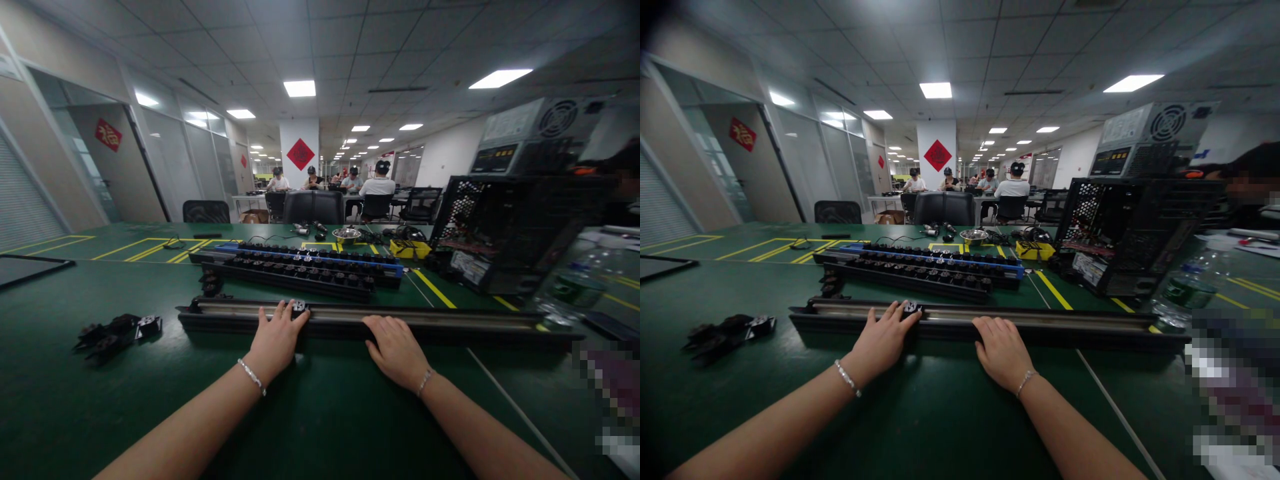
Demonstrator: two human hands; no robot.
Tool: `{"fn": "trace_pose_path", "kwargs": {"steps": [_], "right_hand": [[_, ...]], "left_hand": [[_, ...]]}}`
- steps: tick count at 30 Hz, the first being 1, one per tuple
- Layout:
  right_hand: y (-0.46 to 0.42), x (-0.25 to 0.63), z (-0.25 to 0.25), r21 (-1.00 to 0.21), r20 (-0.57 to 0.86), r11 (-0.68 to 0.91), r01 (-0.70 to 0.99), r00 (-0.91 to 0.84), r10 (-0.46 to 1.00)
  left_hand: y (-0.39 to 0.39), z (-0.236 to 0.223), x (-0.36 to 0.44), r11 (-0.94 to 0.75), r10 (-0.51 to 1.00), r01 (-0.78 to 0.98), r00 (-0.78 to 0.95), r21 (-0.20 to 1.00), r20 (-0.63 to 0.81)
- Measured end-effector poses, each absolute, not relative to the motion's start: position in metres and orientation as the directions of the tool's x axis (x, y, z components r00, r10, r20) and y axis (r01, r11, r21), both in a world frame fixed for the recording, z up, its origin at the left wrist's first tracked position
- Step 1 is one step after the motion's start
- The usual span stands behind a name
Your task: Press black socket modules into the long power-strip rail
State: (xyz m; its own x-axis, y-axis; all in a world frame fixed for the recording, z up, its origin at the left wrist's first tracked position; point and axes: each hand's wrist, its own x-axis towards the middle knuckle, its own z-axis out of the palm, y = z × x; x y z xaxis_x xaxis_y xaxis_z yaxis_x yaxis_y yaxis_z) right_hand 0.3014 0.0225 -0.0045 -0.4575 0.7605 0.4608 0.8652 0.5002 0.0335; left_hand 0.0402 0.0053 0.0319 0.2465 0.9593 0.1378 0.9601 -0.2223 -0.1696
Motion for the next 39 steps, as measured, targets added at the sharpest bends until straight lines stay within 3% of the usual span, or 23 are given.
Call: {"fn": "trace_pose_path", "kwargs": {"steps": [39], "right_hand": [[0.021,0.3,-0.003,-0.001,0.442,0.492,0.871,-0.441,0.781]], "left_hand": [[-0.001,0.029,-0.034,-0.103,0.98,0.973,0.135,-0.206,0.144]]}}
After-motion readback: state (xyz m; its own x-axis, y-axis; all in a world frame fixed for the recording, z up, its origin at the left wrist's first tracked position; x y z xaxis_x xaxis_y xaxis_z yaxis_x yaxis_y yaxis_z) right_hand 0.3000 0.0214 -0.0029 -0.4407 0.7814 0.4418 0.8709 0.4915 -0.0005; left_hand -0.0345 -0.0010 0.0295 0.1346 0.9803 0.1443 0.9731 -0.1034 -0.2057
